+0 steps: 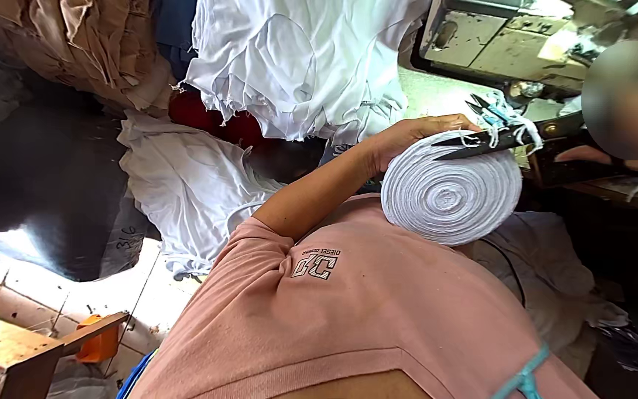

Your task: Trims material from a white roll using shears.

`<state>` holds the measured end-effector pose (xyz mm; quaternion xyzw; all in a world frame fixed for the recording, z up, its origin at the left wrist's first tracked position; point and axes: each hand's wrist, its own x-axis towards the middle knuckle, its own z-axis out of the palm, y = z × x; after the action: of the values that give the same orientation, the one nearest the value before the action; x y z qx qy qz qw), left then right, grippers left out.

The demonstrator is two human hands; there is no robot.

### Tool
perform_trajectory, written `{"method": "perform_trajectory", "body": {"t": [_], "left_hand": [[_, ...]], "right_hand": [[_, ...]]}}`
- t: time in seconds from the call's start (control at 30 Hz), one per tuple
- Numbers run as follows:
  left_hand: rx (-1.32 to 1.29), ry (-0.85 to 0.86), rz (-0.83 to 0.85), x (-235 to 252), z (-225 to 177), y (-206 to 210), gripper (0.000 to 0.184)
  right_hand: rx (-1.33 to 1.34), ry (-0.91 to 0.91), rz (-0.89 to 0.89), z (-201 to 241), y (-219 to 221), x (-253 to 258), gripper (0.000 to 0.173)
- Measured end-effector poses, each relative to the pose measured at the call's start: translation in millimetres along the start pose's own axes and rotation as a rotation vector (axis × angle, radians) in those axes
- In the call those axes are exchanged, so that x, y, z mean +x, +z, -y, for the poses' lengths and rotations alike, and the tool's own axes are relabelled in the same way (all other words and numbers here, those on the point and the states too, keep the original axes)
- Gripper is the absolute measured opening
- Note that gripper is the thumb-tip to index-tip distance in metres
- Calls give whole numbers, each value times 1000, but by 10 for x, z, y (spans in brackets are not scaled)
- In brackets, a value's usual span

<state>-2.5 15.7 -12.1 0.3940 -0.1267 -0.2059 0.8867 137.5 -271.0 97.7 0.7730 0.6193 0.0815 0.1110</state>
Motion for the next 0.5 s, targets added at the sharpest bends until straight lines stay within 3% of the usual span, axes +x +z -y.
{"method": "perform_trajectory", "body": {"t": [0.13,0.2,0.37,0.5], "left_hand": [[-11,-44,-57,25,3,56,36],[-34,-81,-95,18,-8,88,37],[-127,-110,-84,16,39,6,40],[-214,-145,-93,15,-9,70,49]], "right_hand": [[96,-83,-188,-78,302,-26,48],[92,-112,-160,4,189,60,41],[106,-154,-142,74,157,182,60],[77,-119,-118,94,142,179,57]]}}
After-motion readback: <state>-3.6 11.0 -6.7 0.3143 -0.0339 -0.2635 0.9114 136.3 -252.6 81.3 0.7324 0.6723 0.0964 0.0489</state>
